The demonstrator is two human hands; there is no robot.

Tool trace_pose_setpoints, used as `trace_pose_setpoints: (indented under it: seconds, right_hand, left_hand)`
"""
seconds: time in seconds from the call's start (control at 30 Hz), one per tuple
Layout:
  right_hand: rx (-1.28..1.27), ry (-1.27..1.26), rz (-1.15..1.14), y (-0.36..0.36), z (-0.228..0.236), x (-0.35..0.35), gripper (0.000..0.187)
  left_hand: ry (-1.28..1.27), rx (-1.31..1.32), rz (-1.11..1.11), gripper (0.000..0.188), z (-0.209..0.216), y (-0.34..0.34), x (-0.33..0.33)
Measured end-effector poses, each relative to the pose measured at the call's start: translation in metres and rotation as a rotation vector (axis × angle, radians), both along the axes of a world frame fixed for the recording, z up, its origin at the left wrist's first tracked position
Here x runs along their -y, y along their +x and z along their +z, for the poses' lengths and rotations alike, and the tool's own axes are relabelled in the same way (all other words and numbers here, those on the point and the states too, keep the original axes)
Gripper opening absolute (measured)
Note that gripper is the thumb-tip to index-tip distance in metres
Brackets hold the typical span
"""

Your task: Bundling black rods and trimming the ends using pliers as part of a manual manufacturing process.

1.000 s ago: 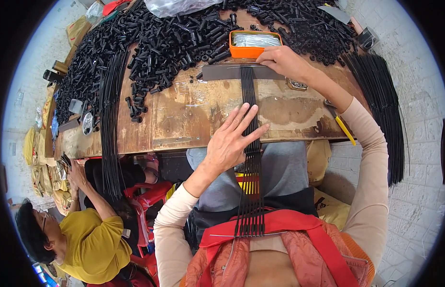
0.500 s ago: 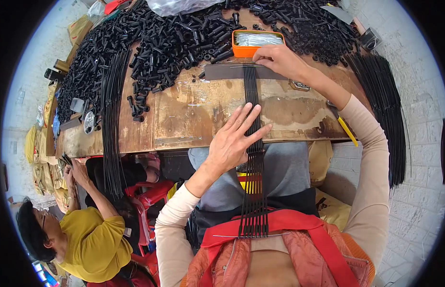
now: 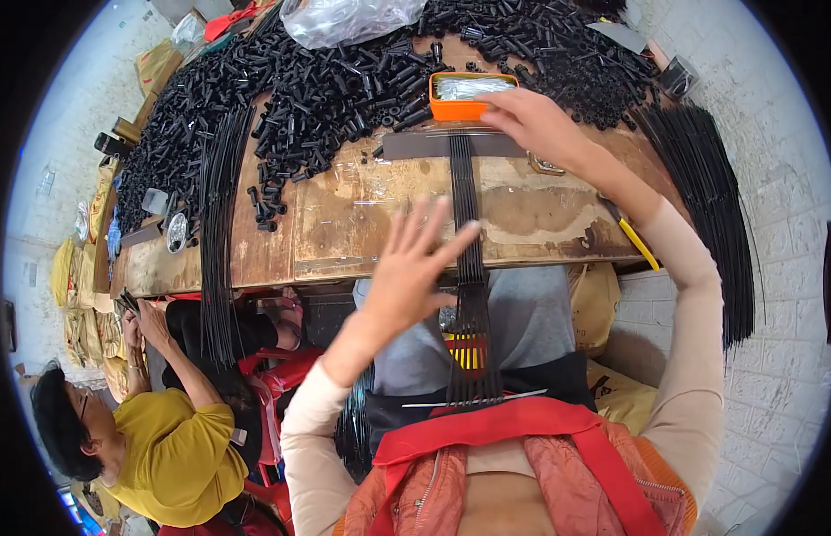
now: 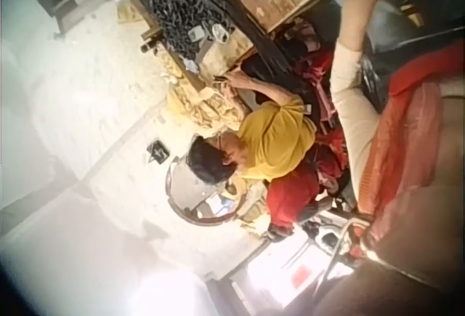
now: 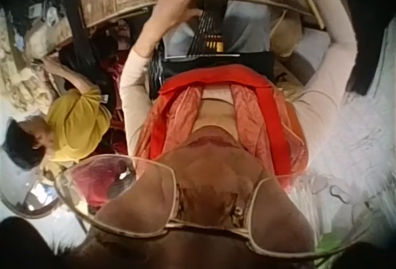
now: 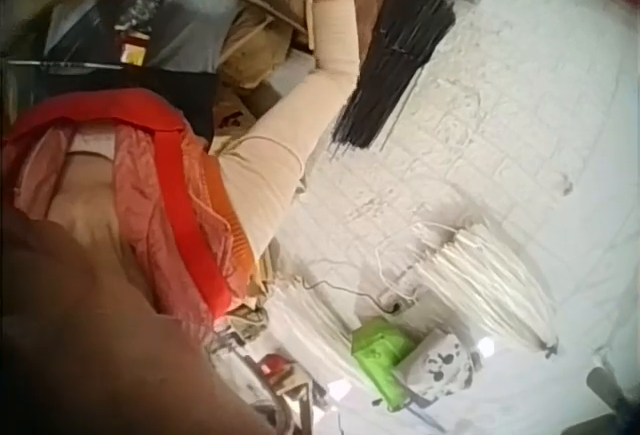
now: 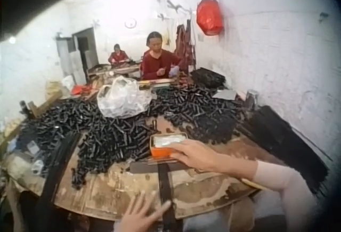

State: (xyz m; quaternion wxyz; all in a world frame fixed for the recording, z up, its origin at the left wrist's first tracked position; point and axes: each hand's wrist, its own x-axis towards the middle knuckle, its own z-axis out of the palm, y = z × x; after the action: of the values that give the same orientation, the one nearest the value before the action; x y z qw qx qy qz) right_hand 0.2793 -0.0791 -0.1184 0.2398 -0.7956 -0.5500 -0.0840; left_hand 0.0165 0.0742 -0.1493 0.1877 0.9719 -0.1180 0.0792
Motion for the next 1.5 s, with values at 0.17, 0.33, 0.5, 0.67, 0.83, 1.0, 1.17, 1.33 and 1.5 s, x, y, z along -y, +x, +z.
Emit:
trace_pose_setpoints:
  seconds: [0.17, 0.33, 0.5, 0.67, 0.83, 1.0, 1.17, 1.33, 1.5]
  right_hand:
    - [-0.92, -0.115, 0.553, -0.134, 0.034, 0.037, 0.055]
    - [-0.889, -0.085, 0.324, -0.169, -0.024, 0.044, 0.023]
    - [-0.838, 0.109, 0.535, -0.152, 0.097, 0.02, 0.028]
    - [-0.862, 0.235, 0.264, -0.122, 0.196, 0.036, 0.029]
    - [-1.048, 0.049, 0.539, -0.131, 0.222, 0.03, 0.026]
    - [0.055, 0.385, 0.002, -0.151, 0.229, 0.055, 0.058]
    - [1.465, -0.056, 0.209, -0.181, 0.176, 0.055, 0.045]
    - [0.118, -0.073, -0.053, -0.167, 0.164, 0.011, 0.025]
    - [-1.144, 0.716, 0.33, -0.16, 0.126, 0.03, 0.05]
  left_hand:
    - [-0.03, 0.187, -0.032, 0.056, 0.0, 0.068, -0.037]
    - [-0.384, 0.261, -0.256, 0.013, -0.044, 0.132, -0.027]
    - [-0.653, 0.201, -0.166, 0.049, -0.07, 0.129, -0.049]
    - [-1.432, -0.544, -0.313, 0.069, 0.028, 0.026, 0.039]
    - [-1.296, -0.285, -0.253, 0.022, 0.044, -0.03, 0.076]
    - [-1.033, 0.046, 0.022, 0.028, 0.063, -0.019, 0.057]
    - [-0.409, 0.359, 0.24, 0.012, 0.088, -0.008, 0.039]
    - [0.617, 1.046, 0.256, 0.022, 0.148, -0.025, 0.037]
    - [-0.061, 0.598, 0.048, 0.033, 0.085, -0.031, 0.071]
